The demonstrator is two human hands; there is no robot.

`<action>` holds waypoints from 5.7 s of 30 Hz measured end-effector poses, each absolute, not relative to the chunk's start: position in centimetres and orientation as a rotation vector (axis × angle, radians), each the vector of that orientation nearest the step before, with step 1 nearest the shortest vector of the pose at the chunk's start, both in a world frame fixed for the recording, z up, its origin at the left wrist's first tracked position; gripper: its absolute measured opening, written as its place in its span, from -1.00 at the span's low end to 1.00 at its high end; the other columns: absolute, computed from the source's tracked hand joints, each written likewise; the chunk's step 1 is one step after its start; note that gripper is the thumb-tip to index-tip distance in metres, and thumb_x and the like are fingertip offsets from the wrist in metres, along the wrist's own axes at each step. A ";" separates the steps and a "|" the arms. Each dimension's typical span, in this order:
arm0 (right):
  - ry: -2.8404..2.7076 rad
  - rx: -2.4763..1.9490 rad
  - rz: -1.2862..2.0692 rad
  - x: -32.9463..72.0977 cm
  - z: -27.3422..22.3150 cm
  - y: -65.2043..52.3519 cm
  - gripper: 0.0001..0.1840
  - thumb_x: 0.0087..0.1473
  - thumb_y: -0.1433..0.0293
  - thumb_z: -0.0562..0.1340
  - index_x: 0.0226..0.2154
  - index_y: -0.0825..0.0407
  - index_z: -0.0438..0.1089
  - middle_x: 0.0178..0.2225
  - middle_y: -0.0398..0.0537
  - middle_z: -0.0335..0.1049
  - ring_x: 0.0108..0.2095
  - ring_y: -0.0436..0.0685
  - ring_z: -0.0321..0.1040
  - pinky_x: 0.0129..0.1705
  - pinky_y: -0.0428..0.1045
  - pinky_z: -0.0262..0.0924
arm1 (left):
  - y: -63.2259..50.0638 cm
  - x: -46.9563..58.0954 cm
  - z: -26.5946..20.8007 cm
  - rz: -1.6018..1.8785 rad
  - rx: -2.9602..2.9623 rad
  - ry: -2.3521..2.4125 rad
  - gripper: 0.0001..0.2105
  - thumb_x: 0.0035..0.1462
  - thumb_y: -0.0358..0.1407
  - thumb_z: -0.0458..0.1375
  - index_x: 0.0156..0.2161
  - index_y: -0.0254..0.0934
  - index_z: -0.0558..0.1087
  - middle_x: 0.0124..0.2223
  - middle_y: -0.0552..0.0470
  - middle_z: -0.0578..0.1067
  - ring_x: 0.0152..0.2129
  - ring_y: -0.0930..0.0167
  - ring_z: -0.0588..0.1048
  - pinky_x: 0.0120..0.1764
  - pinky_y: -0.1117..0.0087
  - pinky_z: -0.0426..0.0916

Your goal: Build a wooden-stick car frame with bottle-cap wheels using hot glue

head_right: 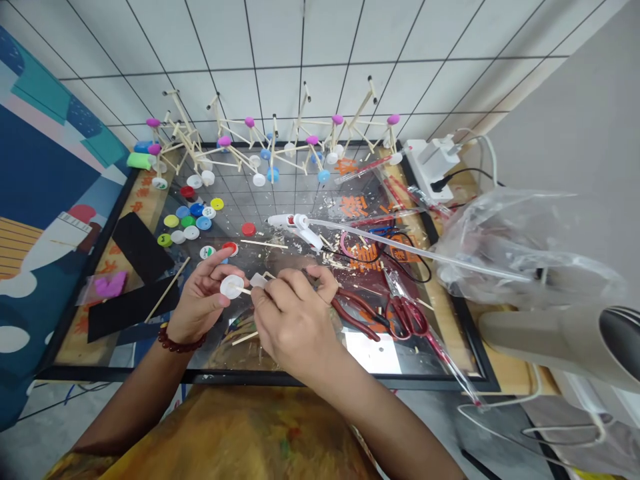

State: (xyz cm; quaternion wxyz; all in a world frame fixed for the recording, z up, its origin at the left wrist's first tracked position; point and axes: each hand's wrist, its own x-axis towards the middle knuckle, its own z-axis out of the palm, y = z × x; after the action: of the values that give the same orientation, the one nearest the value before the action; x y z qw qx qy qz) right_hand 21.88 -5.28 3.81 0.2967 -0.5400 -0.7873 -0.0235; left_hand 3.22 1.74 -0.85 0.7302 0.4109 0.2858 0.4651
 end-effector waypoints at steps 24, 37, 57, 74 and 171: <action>-2.037 -1.473 -0.079 21.0 3.8 -5.3 -0.88 0.16 0.44 0.18 -0.32 0.03 0.46 -0.44 -0.17 0.46 -0.27 0.09 0.32 0.06 0.20 -0.17 | 1.0 4.0 -1.2 1.056 1.003 0.626 -0.20 -0.10 -0.43 0.42 0.25 -0.06 0.24 -0.18 0.03 0.60 -0.33 0.49 0.54 -0.21 0.49 0.43; -1.999 -1.450 -0.055 21.8 3.4 -5.4 -0.88 0.18 0.45 0.20 -0.24 -0.01 0.45 -0.35 -0.19 0.53 -0.18 0.11 0.36 0.11 0.22 -0.24 | 1.2 4.1 -1.3 1.126 1.196 0.698 -0.18 -0.09 -0.39 0.41 0.28 -0.11 0.20 -0.20 -0.01 0.59 -0.31 0.43 0.55 -0.21 0.42 0.44; -1.898 -1.574 0.436 22.7 0.6 -5.2 -0.77 0.16 0.52 0.10 -0.31 -0.09 0.41 -0.30 -0.19 0.53 -0.05 0.16 0.35 0.13 0.21 -0.20 | -0.7 4.6 -0.9 1.188 1.679 0.803 -0.08 -0.07 -0.41 0.39 0.35 -0.15 0.03 -0.16 -0.03 0.61 -0.20 0.31 0.57 0.02 0.22 0.38; -2.005 -1.641 0.376 22.9 -0.5 -5.3 -0.56 0.12 0.28 0.24 0.07 -0.10 0.26 0.03 0.03 0.40 0.09 0.28 0.27 0.18 0.25 -0.20 | -0.2 4.4 -1.4 1.061 1.539 0.910 -0.25 -0.03 -0.41 0.34 0.28 -0.20 0.21 -0.21 -0.02 0.53 -0.30 0.40 0.47 -0.16 0.32 0.40; -2.152 -1.393 0.083 22.1 -3.2 -4.5 -0.45 0.07 0.29 0.26 0.12 0.06 0.25 0.09 0.12 0.35 0.07 0.32 0.14 0.02 0.18 -0.13 | -2.1 1.6 -2.1 0.672 3.003 1.420 -0.81 0.06 -0.40 0.19 -0.20 -0.18 0.55 0.07 -0.15 0.47 0.15 0.00 0.26 0.17 -0.19 -0.07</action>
State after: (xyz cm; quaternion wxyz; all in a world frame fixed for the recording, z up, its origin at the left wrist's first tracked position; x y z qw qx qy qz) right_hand 22.07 -4.53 -3.22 0.2845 -0.5207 -0.8044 0.0309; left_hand 1.58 -2.10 -2.07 -0.1235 0.8793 0.4158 0.1967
